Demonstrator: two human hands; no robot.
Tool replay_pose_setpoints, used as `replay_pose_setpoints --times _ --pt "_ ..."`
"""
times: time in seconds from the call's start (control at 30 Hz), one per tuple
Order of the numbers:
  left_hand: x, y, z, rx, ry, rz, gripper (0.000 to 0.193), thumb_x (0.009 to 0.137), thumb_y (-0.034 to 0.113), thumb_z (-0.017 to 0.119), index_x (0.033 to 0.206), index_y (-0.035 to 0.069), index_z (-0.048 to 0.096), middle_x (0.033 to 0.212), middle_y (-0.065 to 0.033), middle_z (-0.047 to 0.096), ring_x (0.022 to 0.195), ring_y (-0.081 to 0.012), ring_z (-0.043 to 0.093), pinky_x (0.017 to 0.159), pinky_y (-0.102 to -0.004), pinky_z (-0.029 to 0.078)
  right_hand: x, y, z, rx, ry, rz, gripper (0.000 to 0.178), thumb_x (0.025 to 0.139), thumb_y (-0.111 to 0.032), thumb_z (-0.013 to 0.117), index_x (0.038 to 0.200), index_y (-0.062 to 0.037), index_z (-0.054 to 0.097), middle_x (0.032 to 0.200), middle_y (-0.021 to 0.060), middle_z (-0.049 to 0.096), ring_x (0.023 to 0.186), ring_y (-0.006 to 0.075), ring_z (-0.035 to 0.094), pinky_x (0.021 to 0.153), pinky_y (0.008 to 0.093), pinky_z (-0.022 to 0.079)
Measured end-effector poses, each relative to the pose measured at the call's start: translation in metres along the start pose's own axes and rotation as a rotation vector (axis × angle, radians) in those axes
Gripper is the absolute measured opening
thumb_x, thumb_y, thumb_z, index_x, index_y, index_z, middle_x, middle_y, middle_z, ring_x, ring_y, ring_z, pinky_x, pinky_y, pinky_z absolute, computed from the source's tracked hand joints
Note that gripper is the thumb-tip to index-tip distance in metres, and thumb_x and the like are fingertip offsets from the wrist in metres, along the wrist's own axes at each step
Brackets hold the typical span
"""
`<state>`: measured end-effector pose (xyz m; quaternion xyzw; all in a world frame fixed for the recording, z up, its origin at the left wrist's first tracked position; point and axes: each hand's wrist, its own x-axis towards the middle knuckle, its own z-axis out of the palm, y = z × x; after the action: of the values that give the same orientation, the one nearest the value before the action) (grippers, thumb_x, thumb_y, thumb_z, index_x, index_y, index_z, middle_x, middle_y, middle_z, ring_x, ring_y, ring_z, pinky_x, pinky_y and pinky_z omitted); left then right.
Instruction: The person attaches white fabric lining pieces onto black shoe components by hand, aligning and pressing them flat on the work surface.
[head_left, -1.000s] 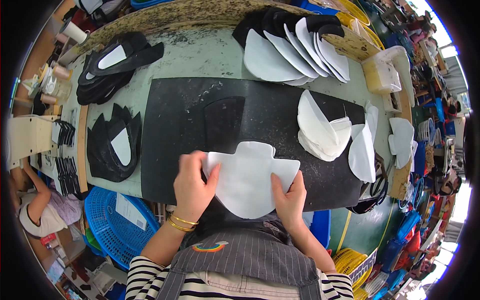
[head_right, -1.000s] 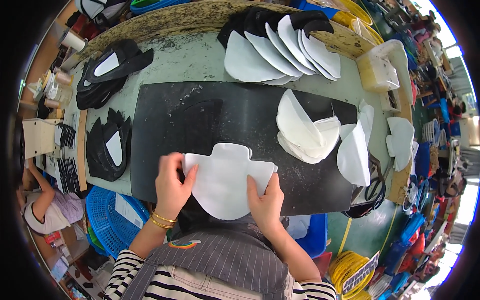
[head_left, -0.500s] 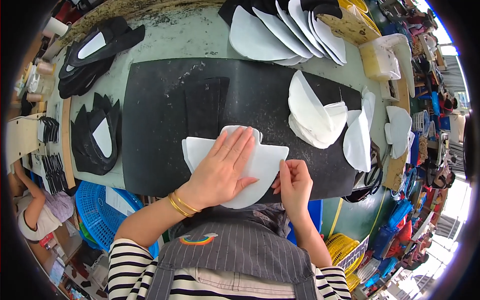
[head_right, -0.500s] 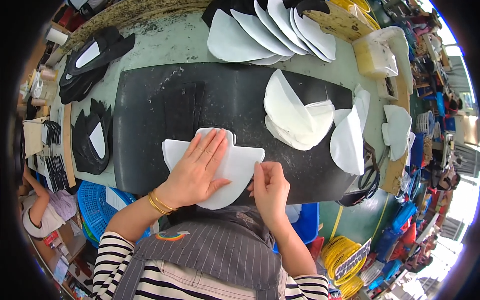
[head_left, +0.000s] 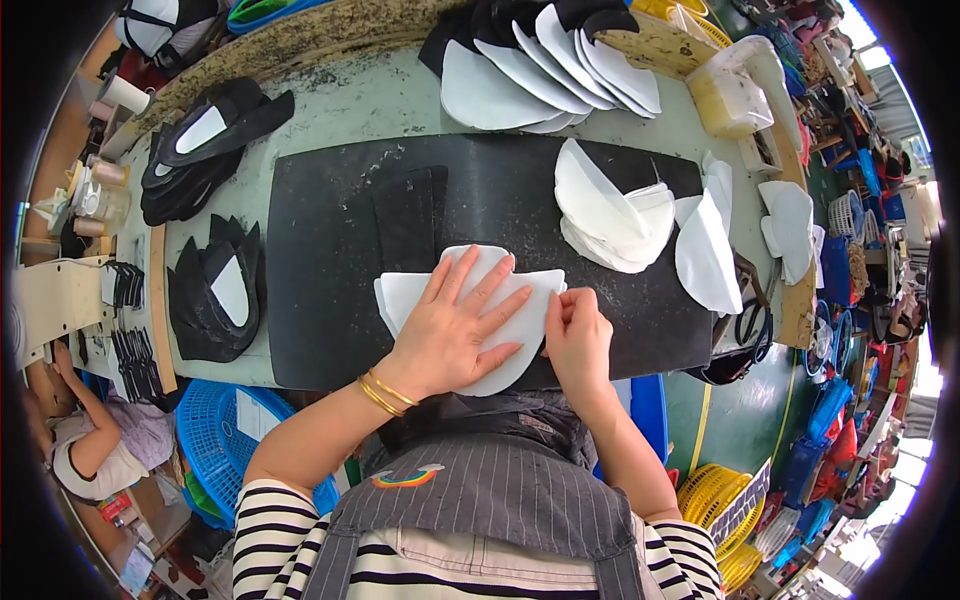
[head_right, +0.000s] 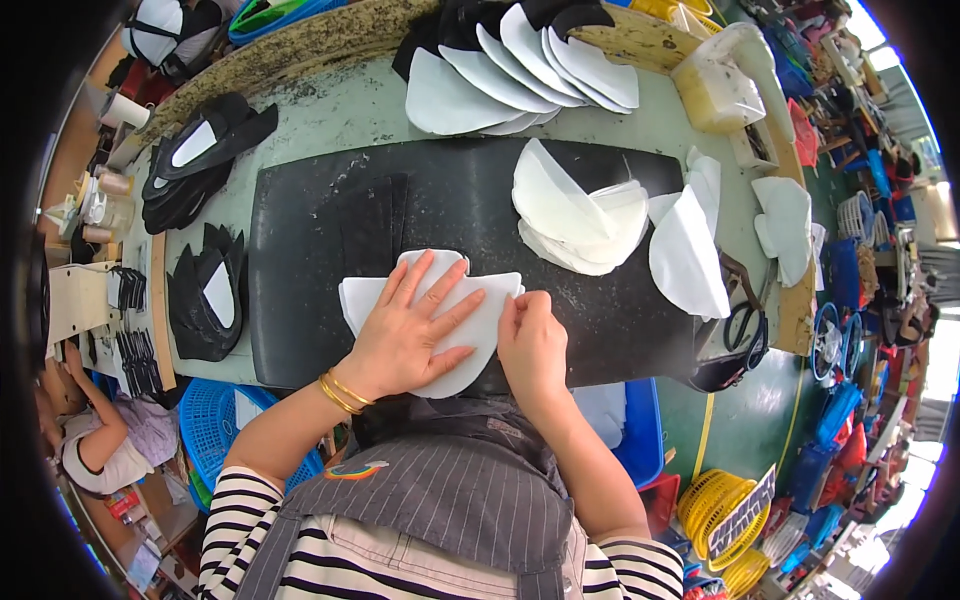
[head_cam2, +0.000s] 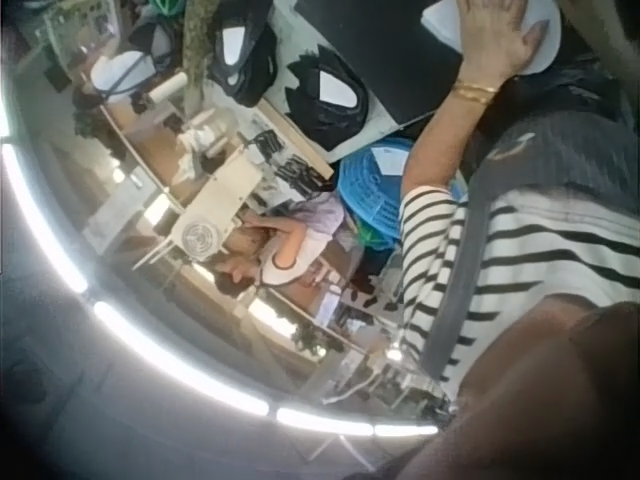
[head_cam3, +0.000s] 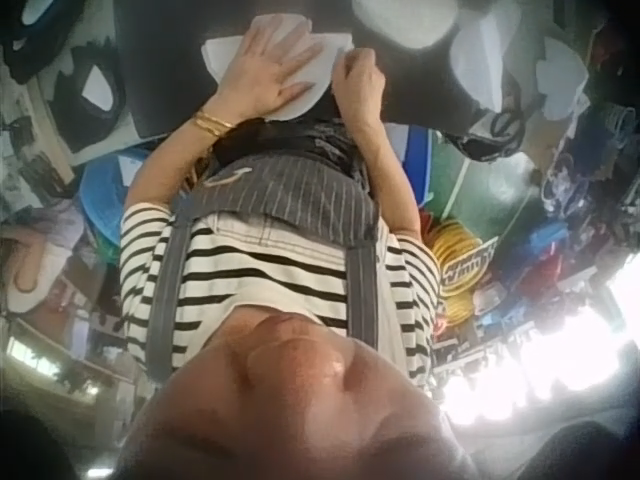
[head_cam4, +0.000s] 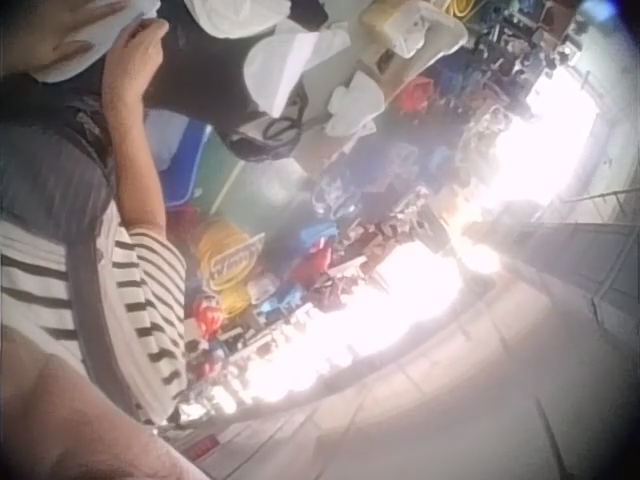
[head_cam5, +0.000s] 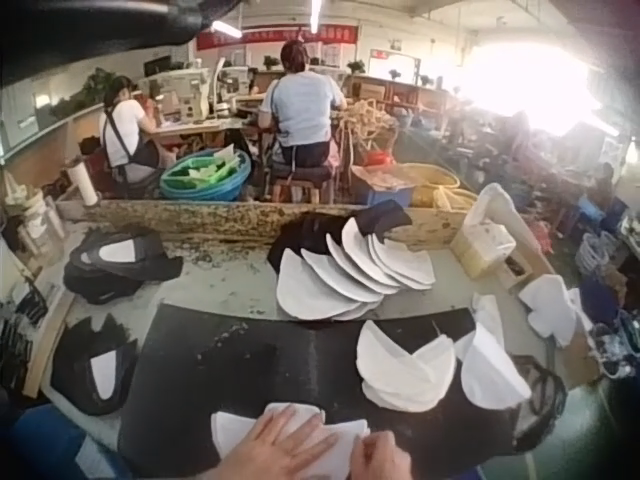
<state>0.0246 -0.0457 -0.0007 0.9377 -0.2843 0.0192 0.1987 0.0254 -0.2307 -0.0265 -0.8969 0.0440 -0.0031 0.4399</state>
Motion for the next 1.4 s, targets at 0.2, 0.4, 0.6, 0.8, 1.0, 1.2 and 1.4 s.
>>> replay_pose_setpoints --times 0.2,0.4,0.6,0.8,1.0,1.2,1.4 --pt "-0.008 0.000 0.000 -0.008 0.096 -0.007 0.056 0.081 0.045 0.061 0.130 0.019 0.052 0.140 -0.0115 0.040 0.130 -0.0349 0.035 0.108 -0.0506 0.025 -0.008 -0.011 -0.019 0.055 0.108 -0.042 0.059 0.078 -0.015 0.073 0.118 0.0074 0.037 0.098 0.0194 0.059 0.079 0.0245 0.063 0.068 0.0332 0.052" --pt "-0.032 -0.021 0.002 -0.401 0.442 -0.074 0.046 0.079 0.025 0.069 0.118 0.005 0.055 0.124 -0.0153 0.052 0.117 -0.0328 0.049 0.101 -0.0450 0.037 -0.004 -0.057 -0.007 0.457 -0.456 0.153 0.029 0.083 -0.016 0.068 0.099 0.0042 0.055 0.083 0.0061 0.061 0.074 0.0117 0.059 0.065 0.0253 0.048" --pt "-0.108 -0.077 -0.052 0.050 0.905 -0.607 0.046 0.078 0.007 0.067 0.120 -0.002 0.051 0.121 -0.0191 0.054 0.113 -0.0350 0.051 0.095 -0.0415 0.041 0.125 -0.041 -0.101 0.823 0.087 -0.100 0.035 0.088 -0.011 0.058 0.121 -0.0014 0.051 0.121 0.0131 0.055 0.111 0.0262 0.055 0.091 0.0395 0.049" --pt "-0.201 -0.115 -0.043 0.094 0.320 -0.856 0.053 0.082 0.013 0.059 0.128 -0.005 0.042 0.136 -0.0231 0.041 0.130 -0.0348 0.036 0.107 -0.0439 0.028 0.345 0.076 -0.112 0.786 0.178 -0.135 0.037 0.089 -0.015 0.061 0.123 -0.0076 0.052 0.102 0.0075 0.060 0.097 0.0205 0.059 0.068 0.0341 0.052" --pt "-0.214 -0.140 -0.050 -0.588 0.855 -1.172 0.019 0.086 0.015 0.066 0.096 -0.002 0.065 0.090 -0.0051 0.068 0.087 -0.0138 0.062 0.075 -0.0267 0.050 0.351 0.116 -0.118 -0.601 0.092 -0.191 0.037 0.094 -0.038 0.051 0.097 -0.0033 0.062 0.068 0.0094 0.061 0.055 0.0170 0.057 0.050 0.0316 0.047" --pt "-0.099 -0.037 -0.098 0.021 0.819 -0.600 0.035 0.085 -0.007 0.047 0.117 -0.004 0.059 0.120 -0.0169 0.060 0.115 -0.0279 0.056 0.097 -0.0376 0.044 0.122 -0.001 -0.060 -0.304 0.284 -0.408 0.017 0.085 -0.015 0.064 0.095 -0.0021 0.061 0.089 0.0128 0.061 0.082 0.0261 0.059 0.073 0.0359 0.047" --pt "-0.043 0.025 -0.001 0.078 0.346 -0.094 0.031 0.082 0.012 0.060 0.110 -0.002 0.062 0.115 -0.0170 0.061 0.112 -0.0350 0.055 0.097 -0.0407 0.043 0.091 -0.014 -0.018 -0.713 0.245 -0.564 0.032 0.080 -0.028 0.067 0.101 -0.0040 0.061 0.086 0.0098 0.055 0.083 0.0313 0.052 0.075 0.0441 0.042"
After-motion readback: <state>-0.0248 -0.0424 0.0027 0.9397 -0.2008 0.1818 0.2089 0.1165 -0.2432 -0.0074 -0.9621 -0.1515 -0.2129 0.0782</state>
